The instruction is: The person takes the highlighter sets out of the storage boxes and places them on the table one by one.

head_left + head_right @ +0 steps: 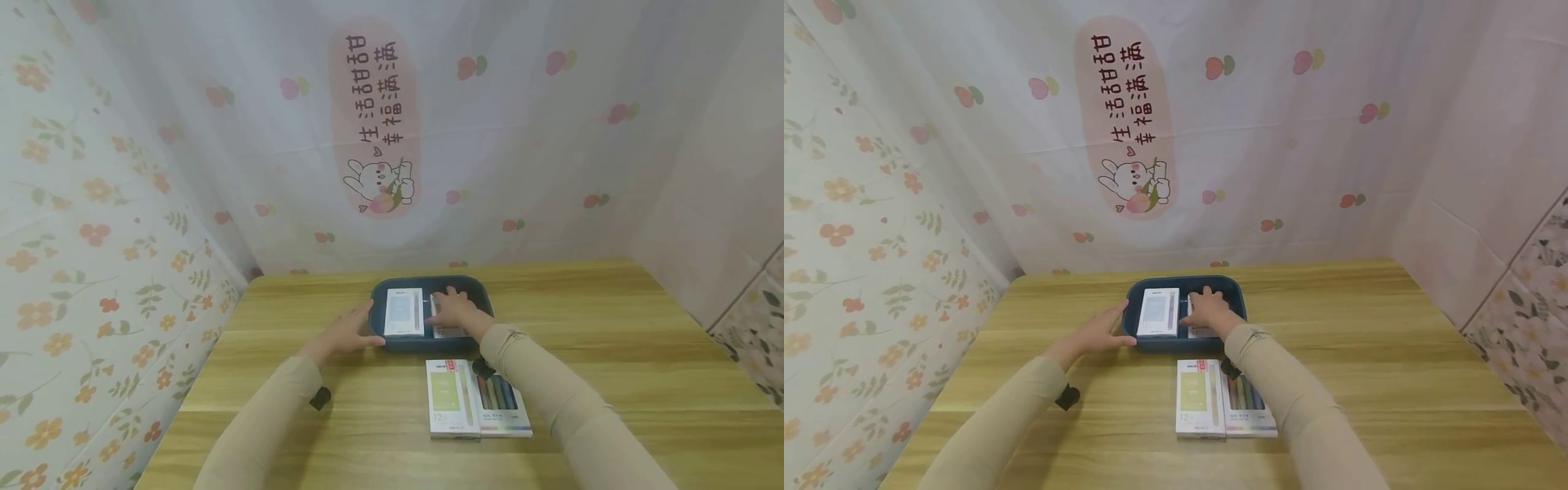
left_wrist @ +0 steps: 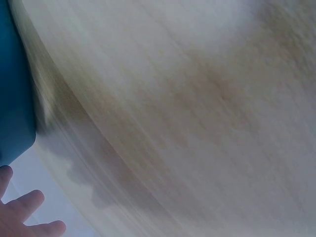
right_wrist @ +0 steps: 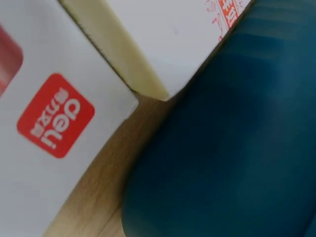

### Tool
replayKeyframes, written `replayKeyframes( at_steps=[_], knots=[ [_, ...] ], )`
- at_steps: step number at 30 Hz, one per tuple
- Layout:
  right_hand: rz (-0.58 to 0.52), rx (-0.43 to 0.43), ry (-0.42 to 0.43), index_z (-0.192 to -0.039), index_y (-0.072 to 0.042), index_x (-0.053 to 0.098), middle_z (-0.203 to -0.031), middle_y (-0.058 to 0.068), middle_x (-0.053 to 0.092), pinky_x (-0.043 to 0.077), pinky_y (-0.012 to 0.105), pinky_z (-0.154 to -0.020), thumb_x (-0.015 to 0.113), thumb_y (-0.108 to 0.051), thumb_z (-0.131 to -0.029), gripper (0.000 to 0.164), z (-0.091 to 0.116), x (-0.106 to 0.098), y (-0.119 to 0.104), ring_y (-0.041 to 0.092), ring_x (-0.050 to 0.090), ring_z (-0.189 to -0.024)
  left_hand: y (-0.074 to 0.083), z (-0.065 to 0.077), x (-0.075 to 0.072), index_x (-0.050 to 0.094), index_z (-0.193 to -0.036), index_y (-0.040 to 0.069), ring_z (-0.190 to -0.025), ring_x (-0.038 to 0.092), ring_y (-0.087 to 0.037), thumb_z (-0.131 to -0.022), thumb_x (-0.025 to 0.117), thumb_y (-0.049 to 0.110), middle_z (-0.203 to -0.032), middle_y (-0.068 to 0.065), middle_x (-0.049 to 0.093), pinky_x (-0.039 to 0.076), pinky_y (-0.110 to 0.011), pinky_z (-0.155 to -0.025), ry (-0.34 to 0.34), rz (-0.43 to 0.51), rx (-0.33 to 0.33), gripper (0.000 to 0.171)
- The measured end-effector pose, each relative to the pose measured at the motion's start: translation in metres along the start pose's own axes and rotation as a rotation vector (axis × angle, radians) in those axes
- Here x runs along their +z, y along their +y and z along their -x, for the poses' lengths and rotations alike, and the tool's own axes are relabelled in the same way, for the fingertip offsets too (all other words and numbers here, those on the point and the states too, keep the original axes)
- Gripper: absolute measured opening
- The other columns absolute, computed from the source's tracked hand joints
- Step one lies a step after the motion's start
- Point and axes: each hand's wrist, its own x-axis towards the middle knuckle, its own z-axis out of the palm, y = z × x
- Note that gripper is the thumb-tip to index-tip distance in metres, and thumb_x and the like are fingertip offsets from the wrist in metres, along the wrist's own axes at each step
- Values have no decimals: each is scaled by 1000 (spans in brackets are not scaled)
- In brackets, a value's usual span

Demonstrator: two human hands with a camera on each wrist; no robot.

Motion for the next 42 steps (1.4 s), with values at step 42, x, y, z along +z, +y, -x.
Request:
replayKeyframes(
  at_steps=[42],
  knots=[
    [2, 135, -11, -139, -3, 33, -141, 27, 25, 33, 54, -99, 68, -35, -76, 79, 0, 11, -8, 43, 39, -120, -2, -1, 2, 8, -148, 10, -139, 17, -28, -76, 56, 66, -153, -9, 15, 14, -51, -111, -9, 18, -22, 103]
  ],
)
